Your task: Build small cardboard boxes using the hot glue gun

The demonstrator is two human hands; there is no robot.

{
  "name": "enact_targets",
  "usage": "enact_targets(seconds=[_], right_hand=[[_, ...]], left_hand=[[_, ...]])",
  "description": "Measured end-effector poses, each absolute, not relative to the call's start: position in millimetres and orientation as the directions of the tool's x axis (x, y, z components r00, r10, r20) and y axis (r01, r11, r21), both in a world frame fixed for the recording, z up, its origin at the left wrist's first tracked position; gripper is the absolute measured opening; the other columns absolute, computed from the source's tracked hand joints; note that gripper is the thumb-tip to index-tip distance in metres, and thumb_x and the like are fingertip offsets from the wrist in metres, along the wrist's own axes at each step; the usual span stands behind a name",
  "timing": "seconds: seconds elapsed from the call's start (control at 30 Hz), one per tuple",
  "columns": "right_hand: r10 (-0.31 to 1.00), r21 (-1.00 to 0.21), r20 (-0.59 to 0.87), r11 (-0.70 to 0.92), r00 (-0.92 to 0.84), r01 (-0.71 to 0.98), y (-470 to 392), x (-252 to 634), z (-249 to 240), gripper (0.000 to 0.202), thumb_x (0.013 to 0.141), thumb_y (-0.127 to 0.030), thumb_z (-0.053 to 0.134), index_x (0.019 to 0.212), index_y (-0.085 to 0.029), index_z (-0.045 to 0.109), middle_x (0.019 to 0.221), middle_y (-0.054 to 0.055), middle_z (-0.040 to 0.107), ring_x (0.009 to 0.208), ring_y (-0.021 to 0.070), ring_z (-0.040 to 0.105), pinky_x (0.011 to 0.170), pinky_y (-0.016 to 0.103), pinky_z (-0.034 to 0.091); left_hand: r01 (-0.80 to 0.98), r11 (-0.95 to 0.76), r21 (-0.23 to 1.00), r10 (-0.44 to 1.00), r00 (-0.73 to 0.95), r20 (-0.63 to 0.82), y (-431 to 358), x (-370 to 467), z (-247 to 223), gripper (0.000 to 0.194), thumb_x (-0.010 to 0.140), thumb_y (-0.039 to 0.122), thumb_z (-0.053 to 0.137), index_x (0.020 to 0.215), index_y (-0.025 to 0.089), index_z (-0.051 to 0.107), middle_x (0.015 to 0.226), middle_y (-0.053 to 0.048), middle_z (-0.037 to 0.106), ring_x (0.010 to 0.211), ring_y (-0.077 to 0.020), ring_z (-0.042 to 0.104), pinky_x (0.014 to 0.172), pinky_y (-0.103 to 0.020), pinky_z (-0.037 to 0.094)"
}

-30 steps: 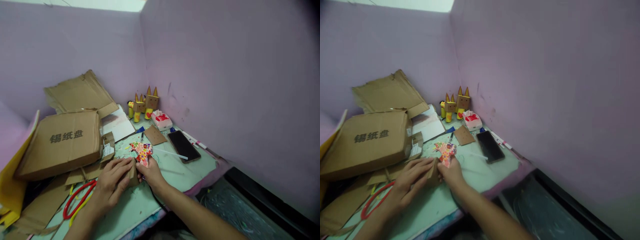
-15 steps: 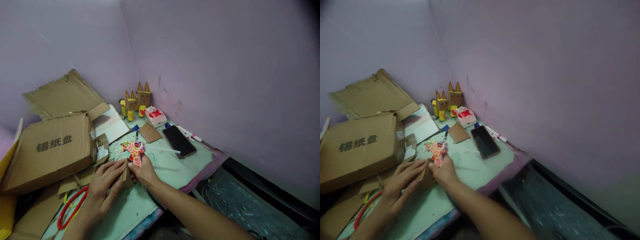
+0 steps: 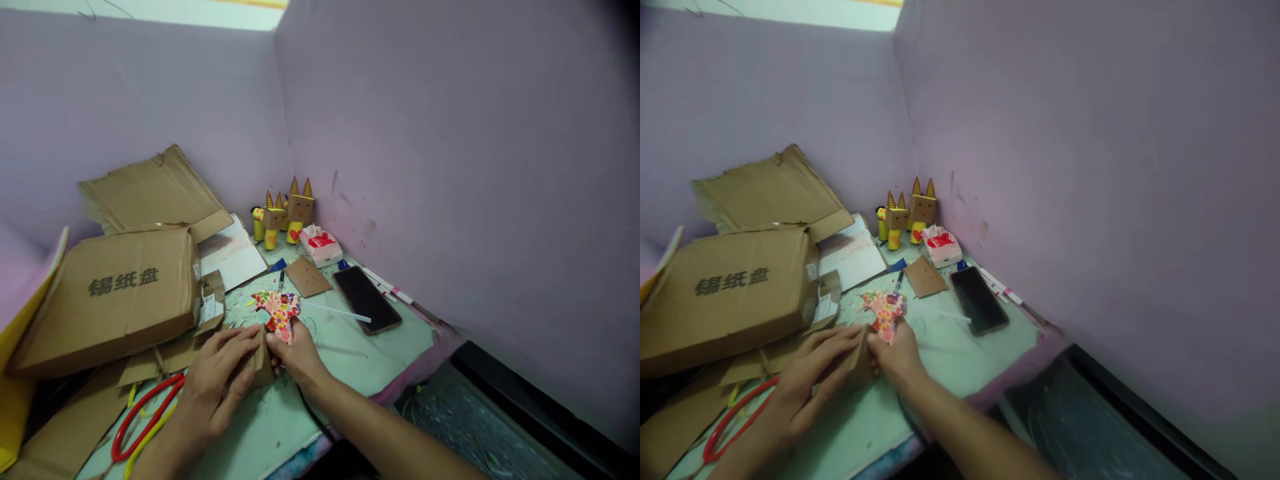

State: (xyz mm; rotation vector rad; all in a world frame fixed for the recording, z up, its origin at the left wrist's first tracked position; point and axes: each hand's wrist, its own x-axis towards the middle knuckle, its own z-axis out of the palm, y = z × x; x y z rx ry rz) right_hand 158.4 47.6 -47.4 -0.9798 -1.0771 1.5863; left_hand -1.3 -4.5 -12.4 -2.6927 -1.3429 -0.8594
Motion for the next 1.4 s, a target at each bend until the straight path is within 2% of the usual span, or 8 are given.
enact_targets(seconds=[0.13,0.3,0.83,1.4], right_hand=[[0.971,-0.955,-0.097,-0.153,-0.220,-0.255,46.9,158.5,-48.4,0.030,0.068,-0.030,0.064,0.090,-0.017,0.048,0.046,-0.010,0.051,0.033,0.0066,0.045,0.030,0.016,0.038],[0.971,-0.958,-0.092,-0.146,-0.220,-0.246,47.1,158.4,-49.5,0.033,0.067,-0.032,0.063,0.092,-0.016,0.047,0.046,-0.010,0.051,0.033,0.0066,0.045,0.031,0.016,0.039],[0.970,-0.963,-0.059,-0.118,-0.237,-0.241,45.7,159.8,-48.1,0.038,0.067,-0.035,0.060,0.096,-0.015,0.047,0.046,-0.010,0.050,0.033,0.0056,0.042,0.031,0.016,0.038],[0.972,-0.967,-0.062,-0.114,-0.225,-0.226,46.8,161.3,-49.1,0.036,0.064,-0.038,0.062,0.089,-0.017,0.047,0.042,-0.011,0.049,0.030,0.0062,0.041,0.031,0.017,0.036]], left_hand=[[0.739,-0.613,0.278,0.745,0.425,0.514,-6.5,4.1,-11.6,0.031,0.089,0.024,0.048,0.119,0.022,0.054,0.129,-0.009,0.059,0.120,-0.0260,0.047,0.097,-0.043,0.045],[0.740,-0.614,0.274,0.737,0.413,0.536,-7.8,7.8,-9.2,0.028,0.088,0.023,0.048,0.115,0.021,0.057,0.126,-0.008,0.062,0.117,-0.0250,0.050,0.096,-0.041,0.046],[0.704,-0.633,0.321,0.729,0.402,0.555,-8.1,8.3,-9.8,0.030,0.087,0.021,0.050,0.116,0.023,0.057,0.126,-0.008,0.061,0.115,-0.0271,0.049,0.094,-0.043,0.045],[0.708,-0.625,0.329,0.739,0.400,0.542,-9.4,7.7,-11.0,0.032,0.088,0.021,0.049,0.119,0.025,0.055,0.127,-0.006,0.061,0.116,-0.0258,0.047,0.097,-0.044,0.042]])
